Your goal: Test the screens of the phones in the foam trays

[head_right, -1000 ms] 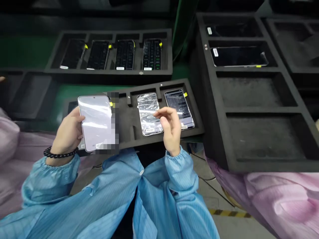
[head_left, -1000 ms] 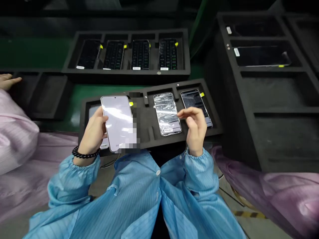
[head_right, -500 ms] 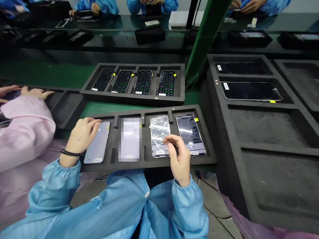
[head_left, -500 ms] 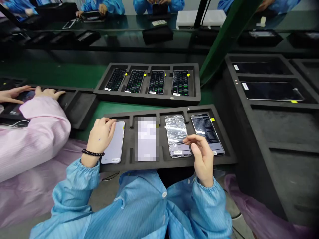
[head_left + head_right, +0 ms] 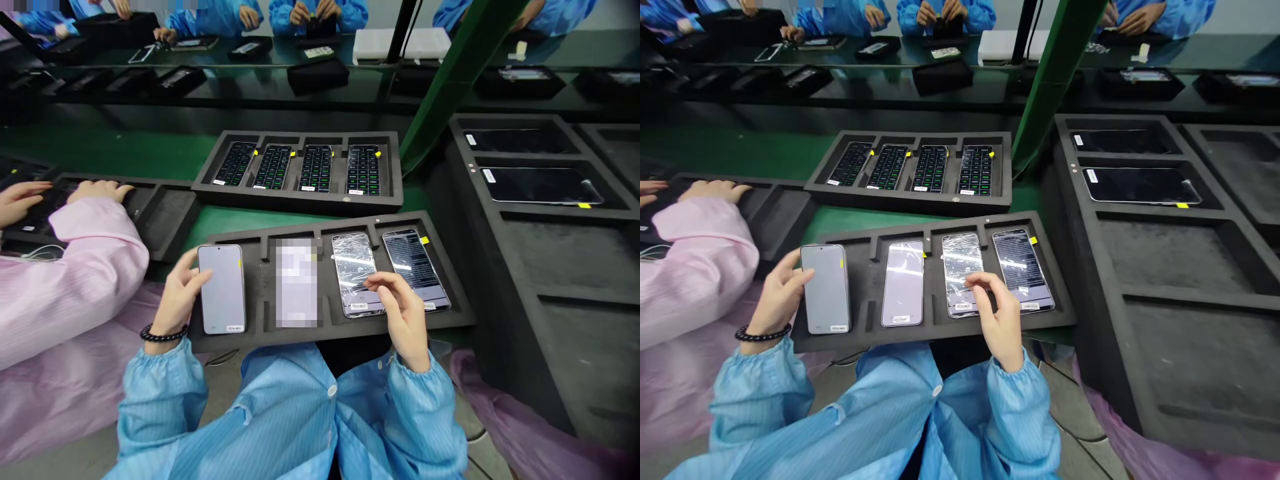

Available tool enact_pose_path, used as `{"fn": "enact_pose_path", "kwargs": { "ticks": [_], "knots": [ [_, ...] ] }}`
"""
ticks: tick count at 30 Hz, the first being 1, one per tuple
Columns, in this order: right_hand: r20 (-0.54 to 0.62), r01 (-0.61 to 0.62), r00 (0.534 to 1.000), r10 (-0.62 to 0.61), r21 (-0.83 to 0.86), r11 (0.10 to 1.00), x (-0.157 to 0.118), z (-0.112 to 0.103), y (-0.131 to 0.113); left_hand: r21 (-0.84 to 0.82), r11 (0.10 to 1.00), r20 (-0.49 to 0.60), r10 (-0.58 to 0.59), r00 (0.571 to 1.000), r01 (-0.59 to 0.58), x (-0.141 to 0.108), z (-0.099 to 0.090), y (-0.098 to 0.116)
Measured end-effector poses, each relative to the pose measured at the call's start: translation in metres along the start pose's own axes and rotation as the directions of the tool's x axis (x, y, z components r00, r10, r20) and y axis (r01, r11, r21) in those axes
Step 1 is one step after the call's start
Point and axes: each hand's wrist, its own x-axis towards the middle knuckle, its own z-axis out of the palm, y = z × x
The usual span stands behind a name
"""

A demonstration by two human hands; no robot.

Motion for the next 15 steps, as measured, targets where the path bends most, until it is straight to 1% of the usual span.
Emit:
{"fn": "enact_pose_path", "kwargs": {
  "ticks": [2,3,4,6,8,10,12,15],
  "knots": [
    [0.005,0.01,1.0,-0.01,-0.003,1.0,0.002,0.001,-0.001,-0.034,0.998,0.073,-0.053,0.996,0.056,-0.005,0.0,0.0],
    [0.008,0.017,1.0,-0.017,-0.003,1.0,0.003,0.001,-0.002,-0.048,0.997,0.082,-0.064,0.995,0.068,-0.007,0.001,0.002],
    [0.01,0.026,1.0,-0.026,-0.006,1.0,0.003,0.003,-0.004,-0.062,0.996,0.071,-0.06,0.996,0.064,-0.009,0.003,0.006],
    [0.021,0.057,0.998,-0.056,-0.031,0.998,0.004,0.008,-0.012,-0.09,0.996,0.01,-0.021,1.0,0.022,-0.017,0.012,0.02],
    [0.047,0.11,0.993,-0.107,-0.078,0.991,0.004,0.016,-0.024,-0.11,0.993,-0.059,0.037,0.998,-0.043,-0.03,0.027,0.037],
    [0.082,0.192,0.98,-0.183,-0.118,0.974,0.003,0.027,-0.04,-0.127,0.987,-0.091,0.089,0.992,-0.1,-0.047,0.046,0.054],
    [0.096,0.283,0.958,-0.271,-0.153,0.947,0.003,0.037,-0.055,-0.149,0.981,-0.031,0.119,0.992,-0.122,-0.065,0.065,0.067],
    [0.044,0.362,0.93,-0.365,-0.283,0.888,0.003,0.045,-0.073,-0.153,0.973,0.059,0.185,0.981,-0.174,-0.083,0.086,0.076]
  ]
}}
